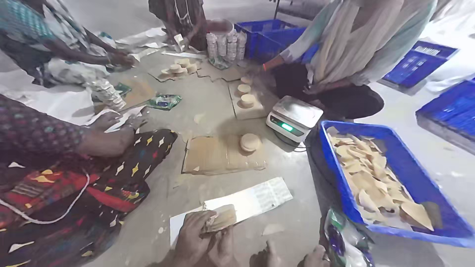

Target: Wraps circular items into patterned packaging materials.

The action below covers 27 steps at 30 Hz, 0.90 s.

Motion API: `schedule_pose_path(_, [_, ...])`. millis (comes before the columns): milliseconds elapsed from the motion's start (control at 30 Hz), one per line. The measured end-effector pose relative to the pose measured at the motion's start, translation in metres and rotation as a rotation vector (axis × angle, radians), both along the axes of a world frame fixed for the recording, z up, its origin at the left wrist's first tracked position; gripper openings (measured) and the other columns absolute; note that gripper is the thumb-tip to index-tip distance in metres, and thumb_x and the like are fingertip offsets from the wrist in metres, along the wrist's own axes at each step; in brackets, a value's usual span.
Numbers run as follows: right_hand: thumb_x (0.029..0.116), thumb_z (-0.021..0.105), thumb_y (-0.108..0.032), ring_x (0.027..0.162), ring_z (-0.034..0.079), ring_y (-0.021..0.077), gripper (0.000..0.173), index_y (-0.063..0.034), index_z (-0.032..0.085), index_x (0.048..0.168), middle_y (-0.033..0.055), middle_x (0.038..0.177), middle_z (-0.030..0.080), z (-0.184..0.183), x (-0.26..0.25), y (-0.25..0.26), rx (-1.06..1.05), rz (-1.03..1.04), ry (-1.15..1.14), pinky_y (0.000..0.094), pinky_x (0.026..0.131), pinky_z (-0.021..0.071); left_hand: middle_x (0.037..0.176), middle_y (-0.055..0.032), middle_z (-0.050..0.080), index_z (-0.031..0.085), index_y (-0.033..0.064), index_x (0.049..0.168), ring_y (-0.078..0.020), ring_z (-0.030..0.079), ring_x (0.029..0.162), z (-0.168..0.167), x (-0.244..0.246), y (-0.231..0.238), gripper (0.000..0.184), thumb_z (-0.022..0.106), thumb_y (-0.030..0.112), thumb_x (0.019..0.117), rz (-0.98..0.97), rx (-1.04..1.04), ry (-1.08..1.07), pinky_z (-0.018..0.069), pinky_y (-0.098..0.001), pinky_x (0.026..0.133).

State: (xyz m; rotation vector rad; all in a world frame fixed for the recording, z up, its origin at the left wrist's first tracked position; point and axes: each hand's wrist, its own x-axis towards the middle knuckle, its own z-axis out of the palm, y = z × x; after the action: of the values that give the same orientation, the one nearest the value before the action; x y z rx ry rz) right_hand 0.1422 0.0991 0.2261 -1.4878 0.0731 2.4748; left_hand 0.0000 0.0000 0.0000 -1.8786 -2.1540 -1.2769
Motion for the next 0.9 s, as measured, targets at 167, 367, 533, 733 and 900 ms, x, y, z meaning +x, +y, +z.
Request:
schedule_pose_path(167, [0.1128,0.020,-0.014,0.106,0.064,0.0087,0.038,0.0044,0.044,0.137,0.0108,0.120,0.064,-0.128,-0.002,-0.011,0.371,-0.298,0.111,0.0210,0.091,0.0512,0.100,-0.0145,0.077,0.077,-0.0026,0.102,-0.0291,0.073,0.094,0.012,-0.003,-0.010,0.033,0.074,0.015,0.0743,0.051,-0.038,-0.072,0.0542,-0.0462,0.092])
schedule_pose_path(367, [0.1055,0.044,-0.001,0.095,0.066,0.0015,0.026,0.0147,0.050,0.125,0.0106,0.106,0.069,-0.239,0.007,-0.024,0.963,-0.167,-0.212,0.0176,0.088,0.0541,0.100,-0.0184,0.076,0.076,-0.0047,0.104,-0.0378,0.073,0.094,-0.004,-0.001,-0.011,0.036,0.076,0.007,0.0704,0.112,-0.099,-0.081,0.0533,-0.0564,0.091])
schedule_pose_path(533, [0.0943,0.062,-0.007,0.097,0.069,0.0049,0.027,0.0178,0.067,0.102,0.0173,0.096,0.073,-0.264,0.035,-0.055,1.782,0.057,-0.508,0.0152,0.092,0.0508,0.105,-0.0176,0.077,0.077,-0.0046,0.105,-0.0378,0.073,0.097,-0.002,0.020,-0.020,0.034,0.073,0.004,0.0722,0.072,-0.144,-0.024,0.0532,-0.0576,0.092])
schedule_pose_path(733, [0.0902,0.053,0.003,0.128,0.064,0.0297,0.040,0.0096,0.067,0.127,0.0236,0.130,0.068,-0.274,0.050,-0.084,2.105,0.415,-0.582,0.0352,0.114,0.0465,0.102,-0.0214,0.075,0.077,-0.0020,0.101,-0.0410,0.070,0.105,-0.013,0.050,-0.051,0.025,0.070,0.016,0.0846,0.077,-0.584,-0.014,0.0512,-0.0558,0.098])
schedule_pose_path(900, [0.0928,0.050,0.002,0.136,0.057,0.0316,0.042,0.0130,0.061,0.132,0.0263,0.139,0.061,-0.307,0.061,-0.093,2.006,0.524,-0.483,0.0382,0.117,0.0424,0.121,-0.0237,0.069,0.073,-0.0048,0.109,-0.0395,0.059,0.126,-0.018,0.055,-0.046,0.034,0.070,0.025,0.0924,0.016,-0.882,-0.158,0.0377,-0.0480,0.116])
